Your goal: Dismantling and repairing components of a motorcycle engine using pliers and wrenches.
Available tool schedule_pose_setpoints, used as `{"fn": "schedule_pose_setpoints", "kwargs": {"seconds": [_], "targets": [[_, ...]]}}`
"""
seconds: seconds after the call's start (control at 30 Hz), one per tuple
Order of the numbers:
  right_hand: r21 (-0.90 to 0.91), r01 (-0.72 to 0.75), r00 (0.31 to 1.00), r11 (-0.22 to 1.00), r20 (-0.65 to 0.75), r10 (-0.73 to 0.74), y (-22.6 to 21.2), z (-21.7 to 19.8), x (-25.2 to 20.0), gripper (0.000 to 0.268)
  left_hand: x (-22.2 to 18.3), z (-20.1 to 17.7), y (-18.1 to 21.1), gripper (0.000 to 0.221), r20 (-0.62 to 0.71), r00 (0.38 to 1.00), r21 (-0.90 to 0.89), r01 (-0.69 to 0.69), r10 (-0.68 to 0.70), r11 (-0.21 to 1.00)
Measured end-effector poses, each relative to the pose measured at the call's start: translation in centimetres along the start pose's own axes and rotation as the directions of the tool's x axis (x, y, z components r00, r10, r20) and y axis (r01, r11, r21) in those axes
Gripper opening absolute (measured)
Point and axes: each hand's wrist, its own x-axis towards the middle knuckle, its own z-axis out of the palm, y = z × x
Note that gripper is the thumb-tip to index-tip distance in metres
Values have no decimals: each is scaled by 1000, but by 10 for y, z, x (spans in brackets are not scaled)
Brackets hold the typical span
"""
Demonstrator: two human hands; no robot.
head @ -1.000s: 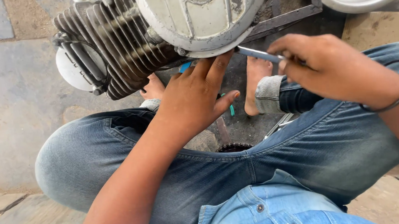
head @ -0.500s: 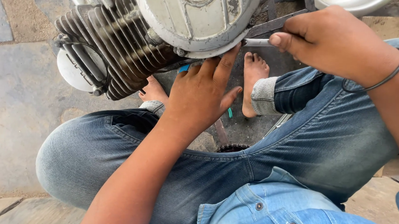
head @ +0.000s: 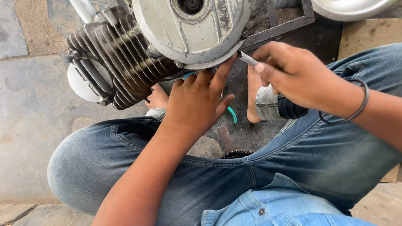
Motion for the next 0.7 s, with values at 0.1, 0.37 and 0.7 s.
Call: {"fn": "schedule_pose_setpoints", "kwargs": {"seconds": [0.1,0.37,0.7], "targets": [[-11,55,996,998,-72,-56,3,-5,-6,21,0,-1,2,95,-76,997,-1,-28,28,1000],[-215,158,987,964,-8,-163,-4,-28,11,21,-1,1,1,93,-22,1000,26,-14,14,1000],[-452,170,985,876,41,-170,-12,-27,14,28,0,-2,1,90,-29,999,52,15,-13,999]]}}
